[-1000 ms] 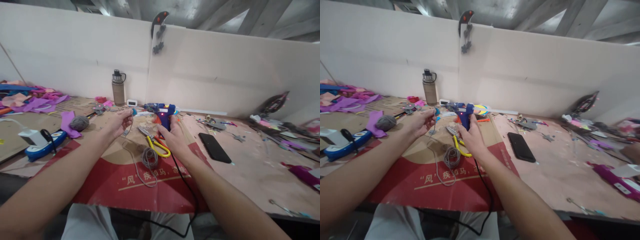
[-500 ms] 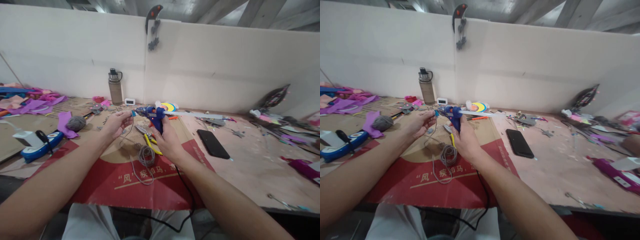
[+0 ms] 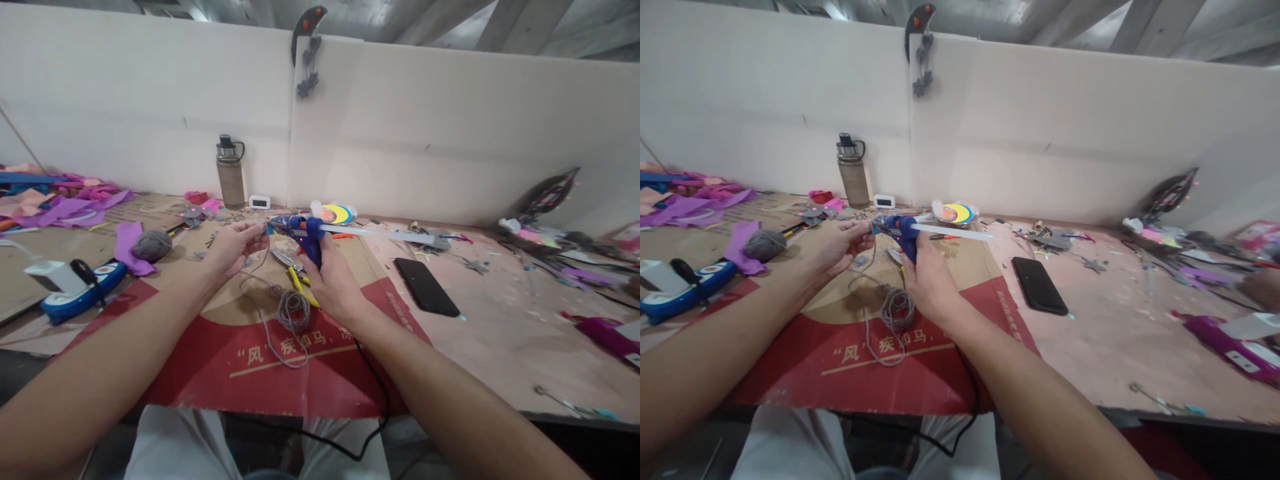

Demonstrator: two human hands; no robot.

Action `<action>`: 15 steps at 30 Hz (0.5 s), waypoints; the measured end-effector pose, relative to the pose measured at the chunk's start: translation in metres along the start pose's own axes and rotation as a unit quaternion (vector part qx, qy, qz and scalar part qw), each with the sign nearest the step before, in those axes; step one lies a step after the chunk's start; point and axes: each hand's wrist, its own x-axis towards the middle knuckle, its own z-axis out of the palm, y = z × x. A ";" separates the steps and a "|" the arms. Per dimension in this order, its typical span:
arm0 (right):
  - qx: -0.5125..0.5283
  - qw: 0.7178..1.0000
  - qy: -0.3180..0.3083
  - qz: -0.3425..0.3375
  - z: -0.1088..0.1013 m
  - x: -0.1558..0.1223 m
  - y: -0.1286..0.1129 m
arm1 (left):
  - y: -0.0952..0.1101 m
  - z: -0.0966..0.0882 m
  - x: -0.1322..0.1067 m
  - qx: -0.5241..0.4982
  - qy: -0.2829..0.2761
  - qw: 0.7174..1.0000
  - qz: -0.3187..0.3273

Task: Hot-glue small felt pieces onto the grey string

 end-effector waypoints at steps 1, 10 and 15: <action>-0.005 1.000 0.000 -0.001 0.000 0.000 0.000 | 0.000 0.000 0.000 0.003 0.002 1.000 0.003; -0.018 1.000 0.008 0.001 0.001 -0.001 0.002 | 0.001 -0.001 0.002 0.001 0.010 1.000 0.014; -0.008 1.000 0.013 -0.010 0.002 0.000 0.001 | 0.000 0.001 -0.001 0.015 0.012 1.000 0.006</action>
